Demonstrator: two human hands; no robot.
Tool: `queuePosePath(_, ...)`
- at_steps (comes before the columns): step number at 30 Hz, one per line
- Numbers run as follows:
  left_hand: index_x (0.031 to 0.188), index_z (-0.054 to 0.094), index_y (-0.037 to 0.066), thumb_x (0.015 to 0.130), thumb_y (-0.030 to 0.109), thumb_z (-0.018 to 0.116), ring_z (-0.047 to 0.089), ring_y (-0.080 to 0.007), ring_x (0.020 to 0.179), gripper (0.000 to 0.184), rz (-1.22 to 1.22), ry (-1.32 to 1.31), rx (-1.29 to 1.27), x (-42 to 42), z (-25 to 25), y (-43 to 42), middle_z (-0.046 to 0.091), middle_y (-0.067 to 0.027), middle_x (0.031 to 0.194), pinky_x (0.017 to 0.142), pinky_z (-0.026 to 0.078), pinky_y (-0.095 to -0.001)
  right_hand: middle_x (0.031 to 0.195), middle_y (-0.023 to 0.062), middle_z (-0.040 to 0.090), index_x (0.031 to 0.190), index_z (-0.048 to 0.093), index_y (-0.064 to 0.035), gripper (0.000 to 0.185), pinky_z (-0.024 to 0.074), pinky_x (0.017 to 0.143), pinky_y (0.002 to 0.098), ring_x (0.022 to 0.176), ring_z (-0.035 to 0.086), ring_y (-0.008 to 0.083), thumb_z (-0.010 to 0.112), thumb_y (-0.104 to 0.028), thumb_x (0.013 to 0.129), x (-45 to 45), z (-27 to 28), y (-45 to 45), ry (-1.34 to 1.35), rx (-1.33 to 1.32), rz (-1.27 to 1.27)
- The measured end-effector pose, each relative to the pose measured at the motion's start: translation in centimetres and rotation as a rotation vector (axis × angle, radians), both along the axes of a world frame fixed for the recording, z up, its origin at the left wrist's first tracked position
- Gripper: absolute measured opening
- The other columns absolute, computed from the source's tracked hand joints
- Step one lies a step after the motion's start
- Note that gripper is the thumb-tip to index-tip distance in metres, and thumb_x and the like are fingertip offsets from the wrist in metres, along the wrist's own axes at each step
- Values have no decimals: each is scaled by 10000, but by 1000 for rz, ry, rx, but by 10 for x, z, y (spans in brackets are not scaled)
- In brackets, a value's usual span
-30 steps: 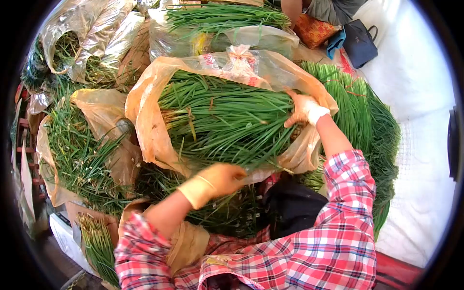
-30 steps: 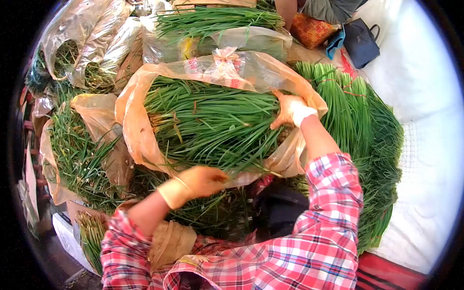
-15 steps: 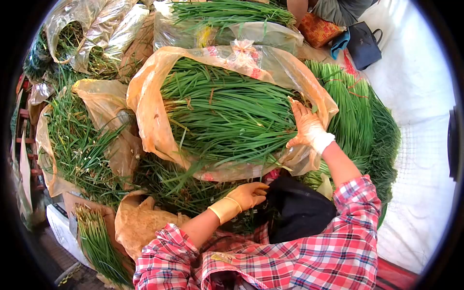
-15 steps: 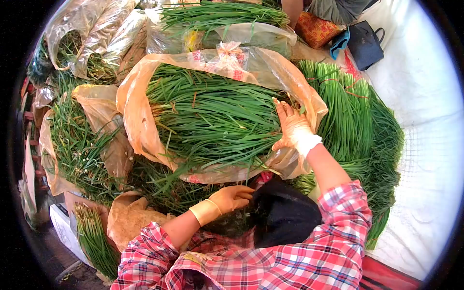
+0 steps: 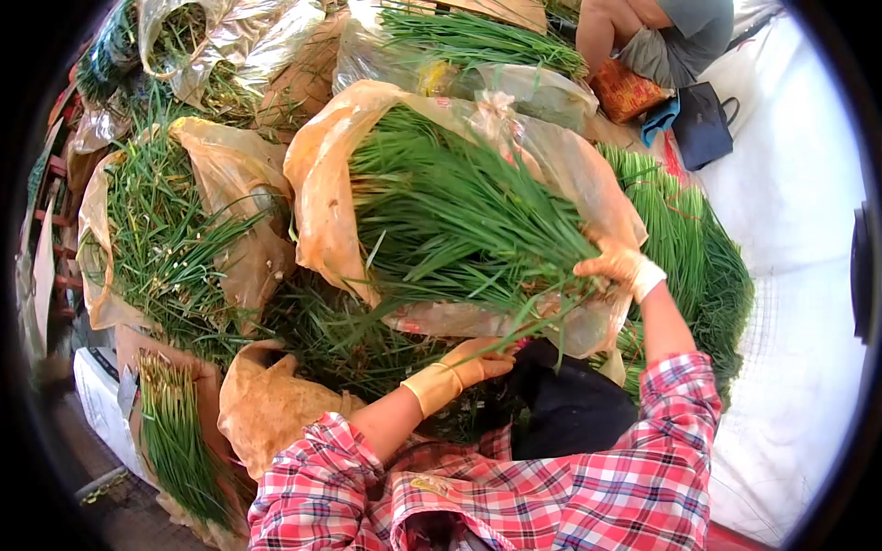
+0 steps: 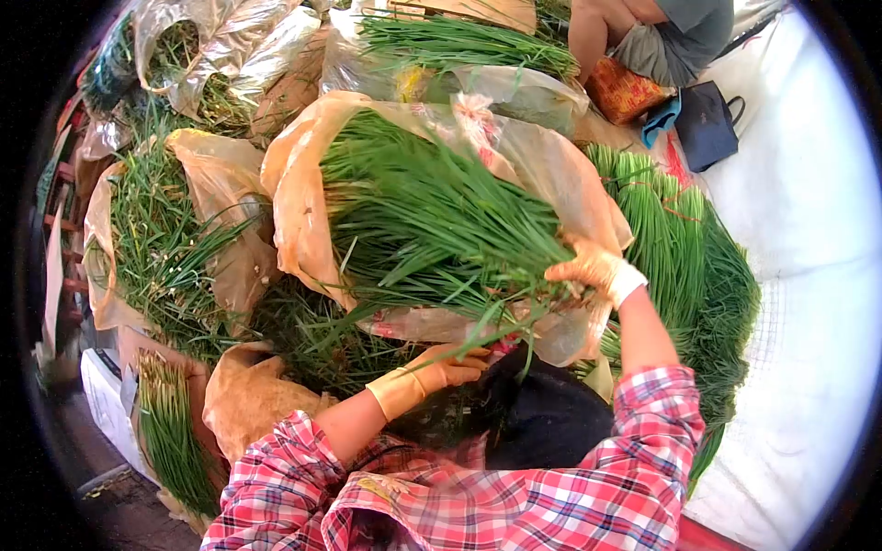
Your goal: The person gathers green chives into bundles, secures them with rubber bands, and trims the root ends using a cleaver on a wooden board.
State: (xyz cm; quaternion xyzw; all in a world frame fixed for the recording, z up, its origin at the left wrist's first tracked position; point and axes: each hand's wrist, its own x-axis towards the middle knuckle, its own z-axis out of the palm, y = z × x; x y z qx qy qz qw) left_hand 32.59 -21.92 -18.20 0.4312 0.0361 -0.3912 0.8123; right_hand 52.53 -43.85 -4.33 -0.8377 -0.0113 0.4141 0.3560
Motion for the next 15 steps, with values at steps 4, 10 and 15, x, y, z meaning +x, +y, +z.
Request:
queuePosePath(4, 1281, 464, 7, 800, 180, 669, 563, -164, 999, 551, -32, 13, 55, -3, 8, 14, 605, -113, 1120, 866, 457, -294, 1384, 204, 371, 1401, 256, 7, 1008, 293, 1040, 328, 1275, 359, 255, 813, -267, 606, 2, -12, -1, -186, -121, 127)
queuePosePath(10, 1276, 451, 0, 799, 85, 639, 538, -201, 1092, 519, 130, -105, 160, 17, 2, 40, 575, -144, 1185, 894, 445, -295, 1164, 221, 557, 1342, 337, -33, 932, 460, 877, 405, 1046, 543, 363, 768, -366, 587, 23, 31, 34, -661, -607, 463)
queuePosePath(15, 1289, 452, 13, 826, 153, 604, 548, -230, 1100, 507, 242, -12, 431, 43, 44, 71, 570, -166, 1196, 896, 442, -320, 1284, 234, 457, 1414, 249, -126, 1012, 359, 1021, 367, 1184, 443, 368, 802, -245, 575, 27, -75, -10, -447, -487, 430)
